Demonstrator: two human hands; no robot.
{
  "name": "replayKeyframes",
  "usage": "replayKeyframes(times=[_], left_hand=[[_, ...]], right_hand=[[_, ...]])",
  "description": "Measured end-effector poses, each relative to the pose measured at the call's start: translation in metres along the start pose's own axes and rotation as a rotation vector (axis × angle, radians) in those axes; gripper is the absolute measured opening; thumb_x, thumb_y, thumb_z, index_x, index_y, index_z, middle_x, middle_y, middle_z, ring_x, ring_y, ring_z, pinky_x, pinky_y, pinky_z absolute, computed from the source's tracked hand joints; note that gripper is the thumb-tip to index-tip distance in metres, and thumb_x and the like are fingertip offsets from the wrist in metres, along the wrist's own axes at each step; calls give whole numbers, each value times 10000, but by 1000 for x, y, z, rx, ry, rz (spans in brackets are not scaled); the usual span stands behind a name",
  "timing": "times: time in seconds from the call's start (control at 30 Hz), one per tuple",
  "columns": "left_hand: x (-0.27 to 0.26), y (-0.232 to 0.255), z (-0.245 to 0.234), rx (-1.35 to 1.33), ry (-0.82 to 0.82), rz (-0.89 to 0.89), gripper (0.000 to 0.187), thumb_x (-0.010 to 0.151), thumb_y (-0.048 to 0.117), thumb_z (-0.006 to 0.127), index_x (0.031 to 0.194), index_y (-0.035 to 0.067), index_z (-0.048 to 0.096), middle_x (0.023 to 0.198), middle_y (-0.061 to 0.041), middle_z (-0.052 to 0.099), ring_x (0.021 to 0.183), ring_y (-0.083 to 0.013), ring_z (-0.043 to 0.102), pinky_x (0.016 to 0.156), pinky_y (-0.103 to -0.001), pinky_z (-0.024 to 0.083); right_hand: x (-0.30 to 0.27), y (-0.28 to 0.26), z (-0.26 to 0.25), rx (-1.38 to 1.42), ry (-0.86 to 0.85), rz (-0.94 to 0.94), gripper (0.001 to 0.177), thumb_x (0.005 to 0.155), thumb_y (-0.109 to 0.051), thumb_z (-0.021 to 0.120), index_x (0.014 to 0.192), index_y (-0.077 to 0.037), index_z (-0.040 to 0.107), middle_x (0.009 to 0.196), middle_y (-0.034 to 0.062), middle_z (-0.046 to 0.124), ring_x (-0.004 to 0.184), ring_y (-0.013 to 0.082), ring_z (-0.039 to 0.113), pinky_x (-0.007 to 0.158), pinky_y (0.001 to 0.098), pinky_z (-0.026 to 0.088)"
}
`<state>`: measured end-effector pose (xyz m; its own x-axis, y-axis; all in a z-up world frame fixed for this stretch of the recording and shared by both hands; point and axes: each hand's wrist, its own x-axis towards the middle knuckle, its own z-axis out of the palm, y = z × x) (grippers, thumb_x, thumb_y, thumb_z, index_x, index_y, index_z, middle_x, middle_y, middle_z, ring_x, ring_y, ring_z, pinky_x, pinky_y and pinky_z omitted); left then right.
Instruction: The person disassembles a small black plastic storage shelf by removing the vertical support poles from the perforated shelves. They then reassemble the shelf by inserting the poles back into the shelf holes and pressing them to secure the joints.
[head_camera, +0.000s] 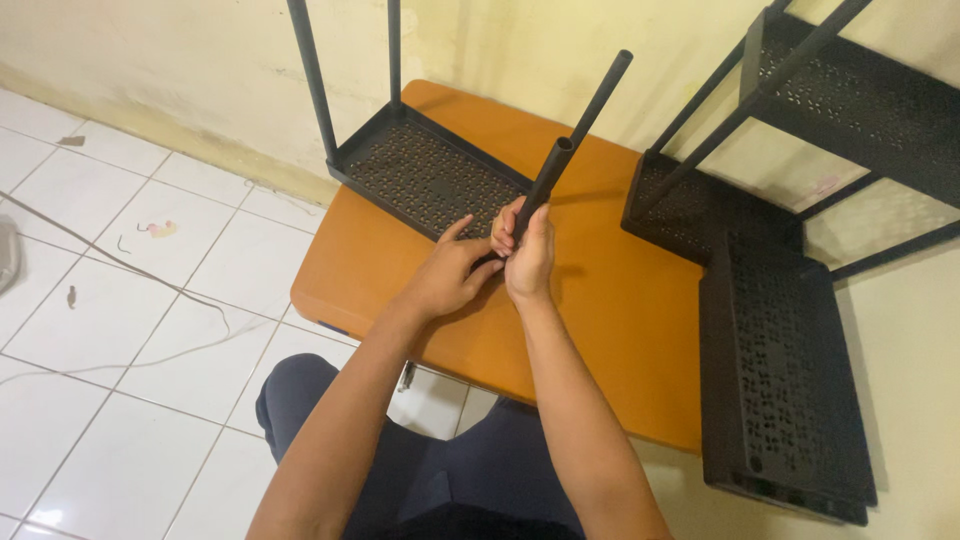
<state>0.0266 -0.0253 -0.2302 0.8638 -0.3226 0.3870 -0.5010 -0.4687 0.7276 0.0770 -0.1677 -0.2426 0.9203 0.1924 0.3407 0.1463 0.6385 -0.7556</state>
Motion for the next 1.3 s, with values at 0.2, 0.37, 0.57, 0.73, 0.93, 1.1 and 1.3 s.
replayKeyframes(times=[0.2,0.37,0.57,0.73,0.93,1.1,1.3], left_hand=[[-2,-10,4,-43,23,66,189,924,99,649,1084,67,744,1060,-142,762,1094,-308,676,1221,-554,235],[-1,-12,6,-44,16,78,169,930,109,663,1071,61,743,1047,-144,760,1091,-300,680,1209,-550,242],[0,-12,6,3,-28,-53,175,898,136,694,1038,40,735,881,-141,721,848,-293,685,1241,-515,286],[-1,-18,10,-1,9,26,172,899,136,704,1030,31,736,944,-148,733,996,-302,682,1208,-527,294],[-3,-23,12,-38,29,44,167,898,112,700,1041,38,745,1023,-143,757,1083,-291,679,1194,-528,288],[-3,-22,13,-44,-4,-31,146,913,115,691,1030,42,740,966,-131,756,1012,-277,698,1218,-511,299],[-2,-11,8,-12,17,2,188,908,152,688,1058,44,723,994,-136,741,1056,-294,682,1200,-521,307]], right_hand=[[0,8,-7,-59,-92,-30,627,1063,-660,394,816,-84,420,633,-9,334,534,86,296,483,248,229],[0,6,-8,-28,-101,-17,625,1069,-655,400,822,-82,441,640,-9,354,538,83,307,492,247,238],[-6,1,-3,-138,-62,-69,587,1042,-614,445,916,-46,518,735,46,483,664,144,455,619,281,373],[-9,2,-7,-39,-48,-25,550,1045,-580,463,918,-47,511,749,51,471,674,146,442,630,291,367],[-7,13,-14,2,-91,-10,551,1074,-591,414,861,-84,448,713,6,375,628,108,356,569,257,274],[-3,17,-20,11,-119,-6,578,1087,-600,399,839,-80,440,676,-2,349,595,107,331,541,260,251],[-7,5,-4,-34,-25,-51,519,1069,-553,450,933,-56,514,716,33,451,632,131,417,587,274,336]])
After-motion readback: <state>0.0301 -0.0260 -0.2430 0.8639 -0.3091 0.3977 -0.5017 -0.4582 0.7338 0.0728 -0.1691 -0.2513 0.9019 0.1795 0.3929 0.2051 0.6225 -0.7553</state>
